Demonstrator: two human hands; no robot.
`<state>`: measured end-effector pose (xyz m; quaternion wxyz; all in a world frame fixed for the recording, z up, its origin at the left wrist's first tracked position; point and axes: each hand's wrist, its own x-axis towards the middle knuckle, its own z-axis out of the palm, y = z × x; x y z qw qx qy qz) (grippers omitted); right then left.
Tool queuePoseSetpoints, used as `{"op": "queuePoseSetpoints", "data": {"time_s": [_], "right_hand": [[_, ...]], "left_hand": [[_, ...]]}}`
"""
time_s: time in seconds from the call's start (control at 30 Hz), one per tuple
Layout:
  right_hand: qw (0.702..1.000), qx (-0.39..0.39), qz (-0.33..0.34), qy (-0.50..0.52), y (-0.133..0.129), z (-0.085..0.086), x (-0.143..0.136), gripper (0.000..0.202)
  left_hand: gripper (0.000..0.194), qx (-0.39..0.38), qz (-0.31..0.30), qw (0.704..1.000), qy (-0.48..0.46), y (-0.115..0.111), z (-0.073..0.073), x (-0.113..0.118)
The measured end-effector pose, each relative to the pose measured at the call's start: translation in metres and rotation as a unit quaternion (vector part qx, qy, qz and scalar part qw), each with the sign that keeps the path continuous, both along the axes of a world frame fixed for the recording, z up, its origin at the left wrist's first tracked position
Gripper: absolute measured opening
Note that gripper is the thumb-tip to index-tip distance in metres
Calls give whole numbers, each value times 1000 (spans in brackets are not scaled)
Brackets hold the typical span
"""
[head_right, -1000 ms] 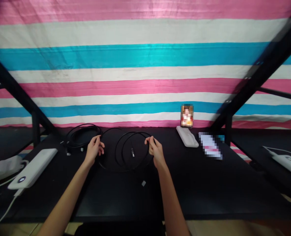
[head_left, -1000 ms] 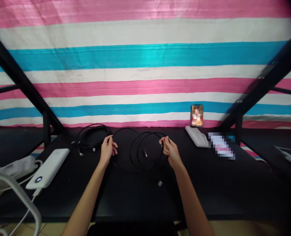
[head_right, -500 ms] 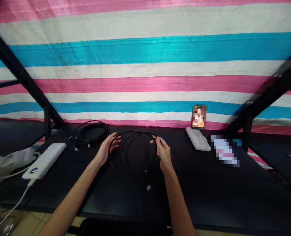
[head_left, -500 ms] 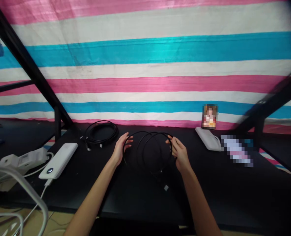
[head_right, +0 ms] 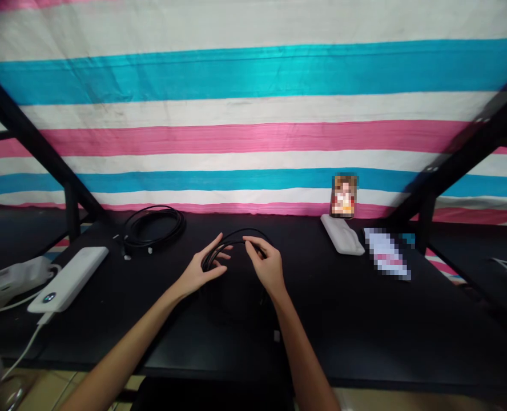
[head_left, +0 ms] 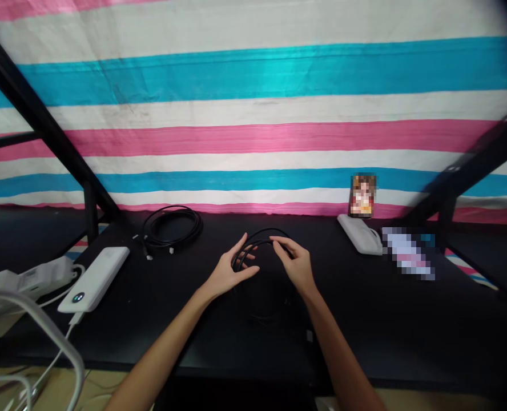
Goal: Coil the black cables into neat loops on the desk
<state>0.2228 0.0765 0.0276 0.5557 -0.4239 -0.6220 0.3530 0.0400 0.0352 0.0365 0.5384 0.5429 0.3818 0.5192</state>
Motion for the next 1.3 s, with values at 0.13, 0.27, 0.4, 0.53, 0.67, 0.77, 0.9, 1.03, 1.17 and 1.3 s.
{"op": "queuePoseSetpoints", "data": {"time_s": [0.13,0.27,0.4,0.53,0.67,0.77,0.9,1.03,1.17,1.3], "right_hand": [[998,50,-15,-21,3,-2,4,28],[995,37,-61,-72,0,-1,4,59],[994,-32,-42,-92,-7,-3,-6,69],[975,-199,77,66,-11,-1,-15,34],[921,-249,96,283,-12,11,-12,23],[883,-230,106,394,-13,18,-8,17],[851,-215,122,463,-18,16,-12,28],[875,-230,107,413,-23,13,-25,39],[913,-250,113,302,-19,11,-27,35],[953,-203,27,224,-9,9,-14,40]], "left_hand": [[63,-22,45,999,-11,4,-1,0],[45,-36,65,997,-15,7,5,-9],[34,-24,138,990,-27,6,9,-15],[31,-36,213,973,-82,7,4,-13],[28,-50,205,969,-131,8,-3,-2],[30,-67,168,969,-171,5,-6,12],[33,-134,102,954,-249,-1,-9,28],[36,-178,80,942,-275,-1,-5,22],[38,-197,31,947,-253,4,7,-4],[48,-188,-14,964,-185,8,8,-17]]}}
